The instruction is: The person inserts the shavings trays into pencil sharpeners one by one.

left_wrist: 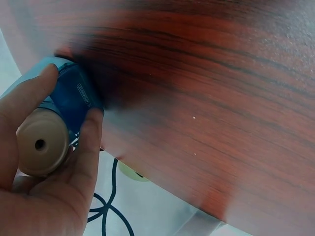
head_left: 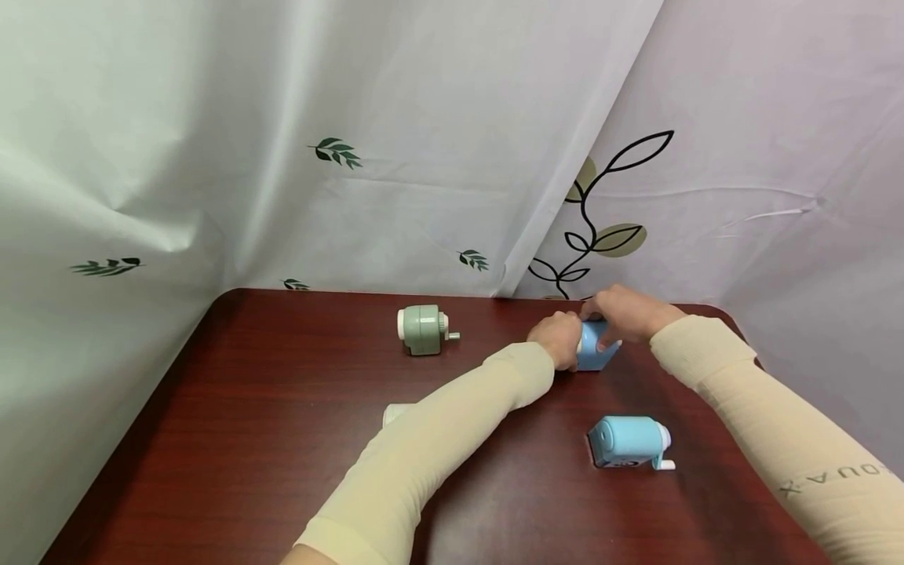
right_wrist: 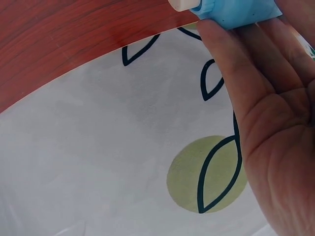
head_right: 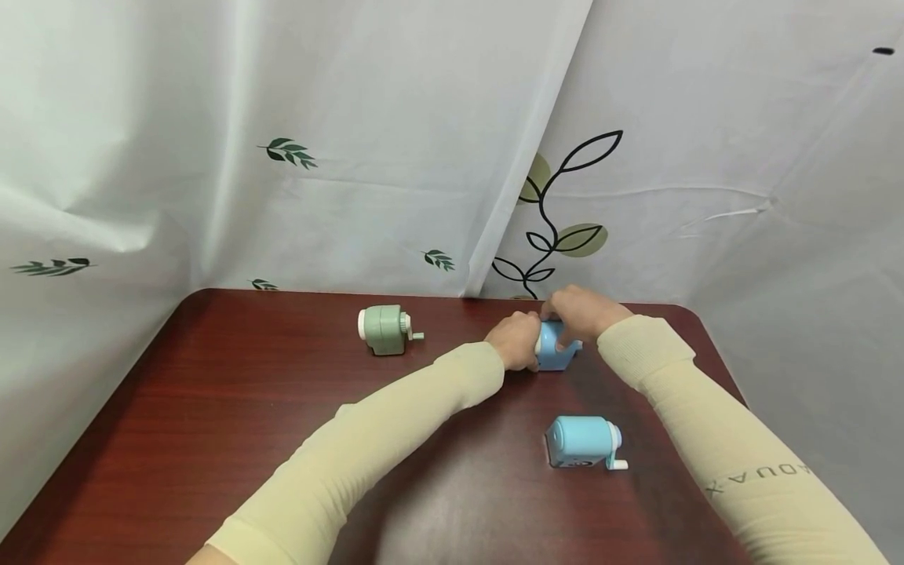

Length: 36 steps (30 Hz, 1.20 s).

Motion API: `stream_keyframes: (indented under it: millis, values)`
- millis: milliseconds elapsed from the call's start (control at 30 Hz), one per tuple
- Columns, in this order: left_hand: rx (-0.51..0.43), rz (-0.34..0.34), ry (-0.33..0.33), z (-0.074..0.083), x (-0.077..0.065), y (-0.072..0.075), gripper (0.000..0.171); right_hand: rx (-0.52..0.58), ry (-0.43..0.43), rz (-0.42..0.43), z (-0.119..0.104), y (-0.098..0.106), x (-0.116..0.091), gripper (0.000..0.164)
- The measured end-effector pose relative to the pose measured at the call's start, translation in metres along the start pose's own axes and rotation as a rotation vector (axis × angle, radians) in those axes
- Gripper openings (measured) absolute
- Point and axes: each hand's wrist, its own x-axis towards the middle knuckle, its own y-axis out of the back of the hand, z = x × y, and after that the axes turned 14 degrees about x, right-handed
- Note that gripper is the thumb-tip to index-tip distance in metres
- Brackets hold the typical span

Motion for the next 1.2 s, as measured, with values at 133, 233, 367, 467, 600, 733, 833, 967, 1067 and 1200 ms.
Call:
stream_keyframes:
  millis: [133,233,367,467,600,733,833,967,1067,1200]
  values:
    - [0.011,-0.004,-0.001,0.0013,0.001,0.0005,0.054,0.006,-0.002,0.0,0.0016,-0.0001,0.0006,0.045]
    - [0.0,-0.006,0.009,0.0015,0.0013,0.0005,0.054,0.006,0.003,0.0,0.0021,-0.0005,0.0004,0.044]
    - [-0.006,-0.009,0.01,0.0019,0.0018,0.0002,0.055,0.007,0.003,0.002,0.0019,-0.0009,0.0004,0.045]
    - [0.001,-0.015,0.014,0.0024,0.002,0.0005,0.056,0.004,0.004,0.0,0.0022,-0.0007,0.0008,0.045]
    - [0.007,-0.023,0.025,0.0034,0.0024,0.0011,0.059,0.002,0.003,-0.002,0.0018,-0.0001,0.001,0.045]
    - [0.01,-0.023,0.028,0.0043,0.003,0.0005,0.058,0.005,0.001,-0.002,0.0008,0.0008,0.0008,0.046]
    - [0.01,-0.019,0.028,0.0049,0.0037,-0.0006,0.058,0.009,-0.002,-0.004,0.0007,0.001,0.0007,0.046]
    - [0.008,-0.021,0.029,0.0057,0.0046,-0.0017,0.058,0.012,-0.009,-0.009,0.0009,0.0012,0.0007,0.047]
    - [0.001,-0.024,0.029,0.0063,0.0053,-0.0014,0.061,0.013,-0.009,-0.01,0.0011,0.0017,0.0008,0.047]
    - [-0.014,-0.031,0.037,0.0069,0.0059,0.0,0.063,0.019,-0.009,-0.003,0.0011,0.002,0.0007,0.046]
